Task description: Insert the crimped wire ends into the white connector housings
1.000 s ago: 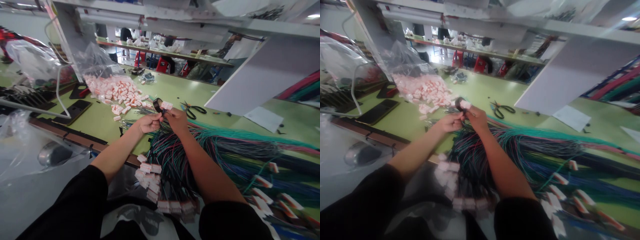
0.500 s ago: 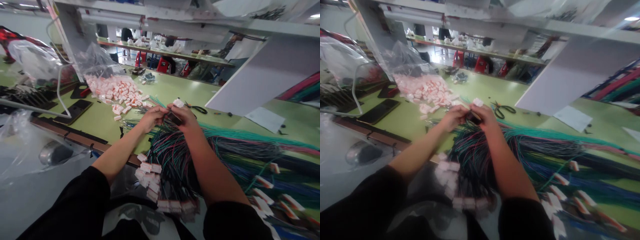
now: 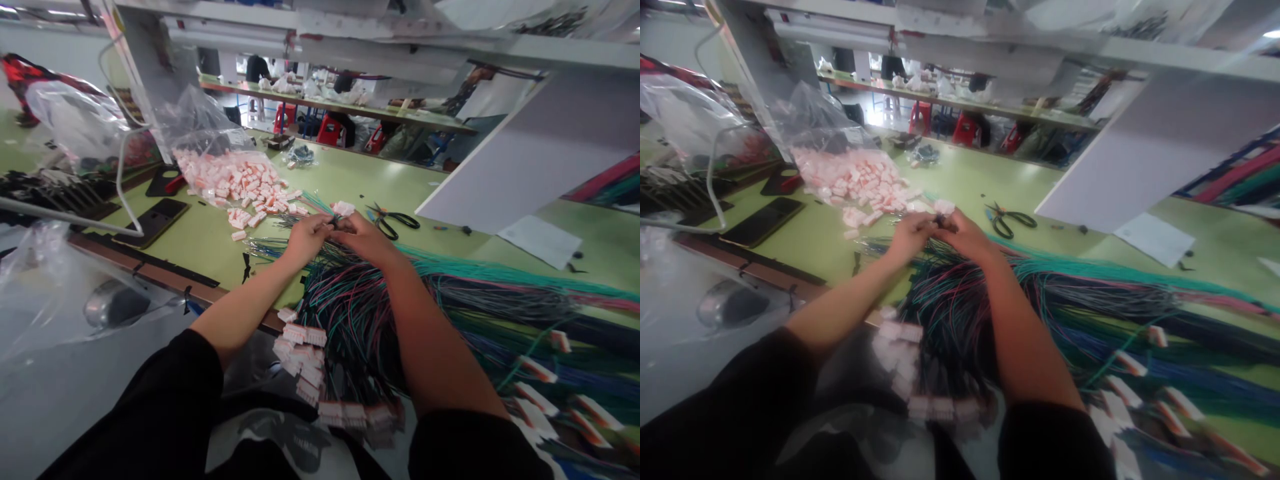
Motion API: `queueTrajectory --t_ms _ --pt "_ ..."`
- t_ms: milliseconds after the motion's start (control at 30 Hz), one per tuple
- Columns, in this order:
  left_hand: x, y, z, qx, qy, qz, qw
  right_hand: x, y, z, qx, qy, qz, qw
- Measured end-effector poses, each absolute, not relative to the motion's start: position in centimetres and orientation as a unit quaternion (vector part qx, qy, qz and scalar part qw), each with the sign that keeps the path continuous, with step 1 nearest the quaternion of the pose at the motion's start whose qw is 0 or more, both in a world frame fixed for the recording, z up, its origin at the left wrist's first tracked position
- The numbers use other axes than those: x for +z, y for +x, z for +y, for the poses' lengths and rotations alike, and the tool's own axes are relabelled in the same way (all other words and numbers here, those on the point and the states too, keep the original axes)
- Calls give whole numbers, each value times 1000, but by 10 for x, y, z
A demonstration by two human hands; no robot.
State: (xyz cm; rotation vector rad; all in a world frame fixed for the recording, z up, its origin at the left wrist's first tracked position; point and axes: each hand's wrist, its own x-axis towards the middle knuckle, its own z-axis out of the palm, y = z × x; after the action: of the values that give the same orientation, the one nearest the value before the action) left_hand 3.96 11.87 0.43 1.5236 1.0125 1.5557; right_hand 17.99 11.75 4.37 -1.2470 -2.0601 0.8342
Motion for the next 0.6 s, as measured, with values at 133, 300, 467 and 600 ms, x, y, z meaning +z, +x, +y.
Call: queueTrajectory --t_ms 133,300,467,600 --pt "3 44 118 585 577 398 408 40 182 123 359 -453 -763 290" --pt "4 45 113 515 649 440 346 41 180 127 250 -517 -798 180" --pt "7 49 113 489 624 543 277 47 167 117 68 -561 -819 99" --pt "3 46 129 496 545 570 364 51 150 101 -138 -482 -864 46"
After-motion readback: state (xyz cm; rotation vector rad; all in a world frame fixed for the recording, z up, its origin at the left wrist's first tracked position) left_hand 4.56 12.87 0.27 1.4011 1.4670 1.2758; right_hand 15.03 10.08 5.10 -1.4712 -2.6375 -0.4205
